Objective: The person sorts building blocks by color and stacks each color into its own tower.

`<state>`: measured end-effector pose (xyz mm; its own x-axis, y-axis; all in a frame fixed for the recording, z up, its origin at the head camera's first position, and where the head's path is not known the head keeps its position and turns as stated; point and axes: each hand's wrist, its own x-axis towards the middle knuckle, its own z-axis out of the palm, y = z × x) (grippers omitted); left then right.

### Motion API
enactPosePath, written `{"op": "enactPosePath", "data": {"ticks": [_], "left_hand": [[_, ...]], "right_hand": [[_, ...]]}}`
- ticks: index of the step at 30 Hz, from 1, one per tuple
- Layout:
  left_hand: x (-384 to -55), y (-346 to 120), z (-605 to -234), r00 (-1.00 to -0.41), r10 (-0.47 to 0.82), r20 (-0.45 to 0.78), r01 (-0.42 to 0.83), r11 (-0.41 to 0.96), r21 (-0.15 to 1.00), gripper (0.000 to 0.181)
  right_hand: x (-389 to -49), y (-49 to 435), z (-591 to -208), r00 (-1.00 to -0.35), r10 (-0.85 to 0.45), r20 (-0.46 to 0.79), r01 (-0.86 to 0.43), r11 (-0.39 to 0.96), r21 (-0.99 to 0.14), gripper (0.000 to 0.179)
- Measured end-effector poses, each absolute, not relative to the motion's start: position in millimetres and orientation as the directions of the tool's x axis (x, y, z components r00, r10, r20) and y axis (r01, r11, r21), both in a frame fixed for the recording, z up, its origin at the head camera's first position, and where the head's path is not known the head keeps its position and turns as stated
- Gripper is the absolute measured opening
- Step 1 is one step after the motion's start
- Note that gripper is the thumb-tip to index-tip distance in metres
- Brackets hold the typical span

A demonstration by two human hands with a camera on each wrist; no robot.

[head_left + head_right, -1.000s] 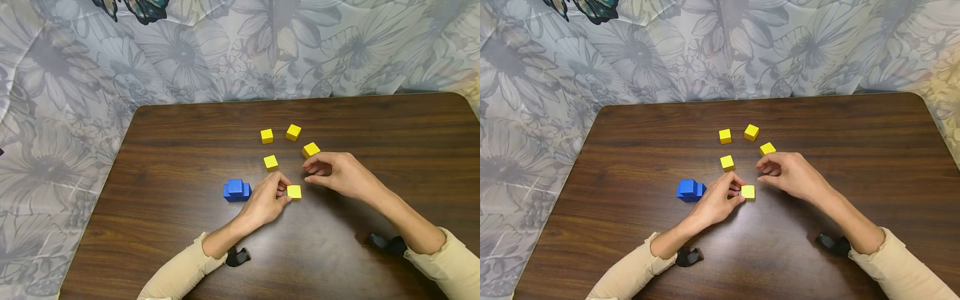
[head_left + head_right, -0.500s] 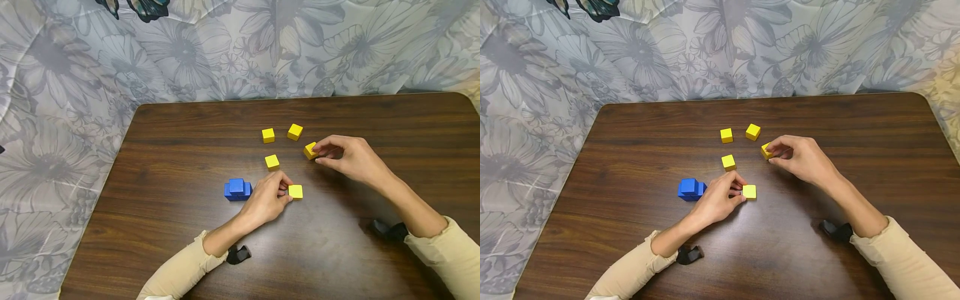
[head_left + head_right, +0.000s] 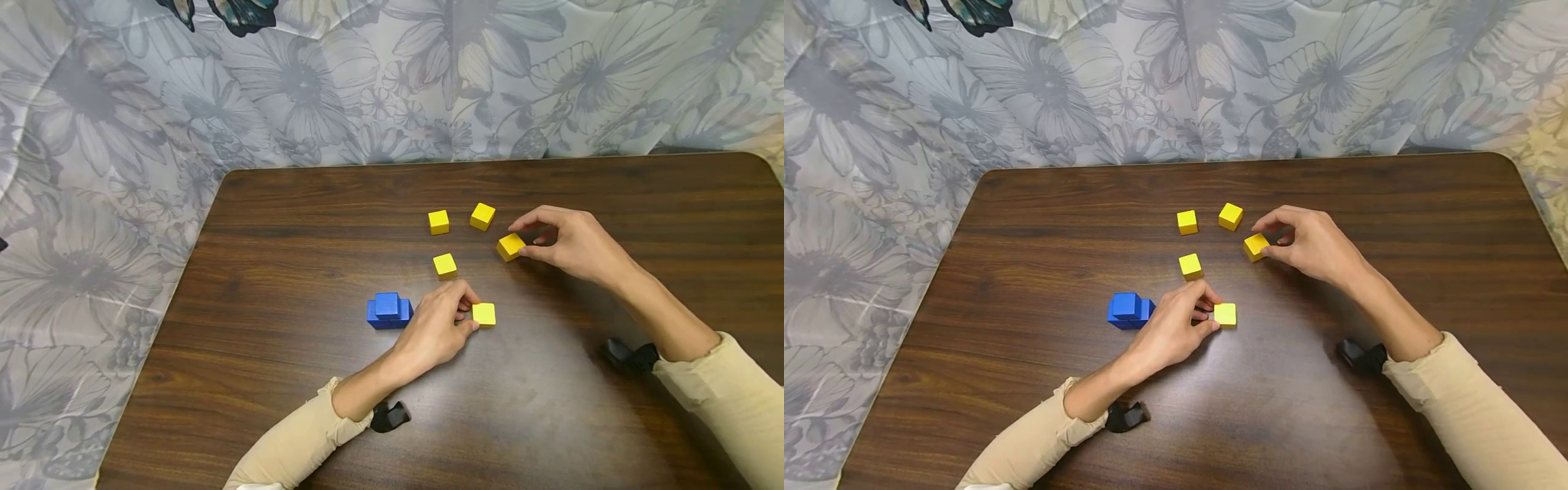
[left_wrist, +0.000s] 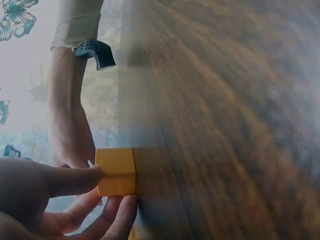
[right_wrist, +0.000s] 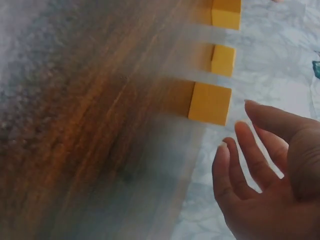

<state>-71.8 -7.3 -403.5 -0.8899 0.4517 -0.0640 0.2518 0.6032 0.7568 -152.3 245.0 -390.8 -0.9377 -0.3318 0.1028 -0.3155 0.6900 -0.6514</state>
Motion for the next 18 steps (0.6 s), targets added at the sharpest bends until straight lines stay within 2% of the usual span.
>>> {"op": "enactPosePath", "data": {"ticks": [9,18], "left_hand": [[-72.2,-6.7,-402.1,-0.889,0.452,-0.075,0.253,0.621,0.742,0.025],[-72.5,-8.2,-400.6,-0.879,0.475,-0.047,0.304,0.634,0.712,0.025]], "right_hand": [[-159.8,245.8,-391.9,-0.935,-0.344,0.085,-0.314,0.694,-0.648,0.036],[-162.9,248.0,-391.7,-0.931,-0.36,-0.061,-0.229,0.707,-0.669,0.038]]}}
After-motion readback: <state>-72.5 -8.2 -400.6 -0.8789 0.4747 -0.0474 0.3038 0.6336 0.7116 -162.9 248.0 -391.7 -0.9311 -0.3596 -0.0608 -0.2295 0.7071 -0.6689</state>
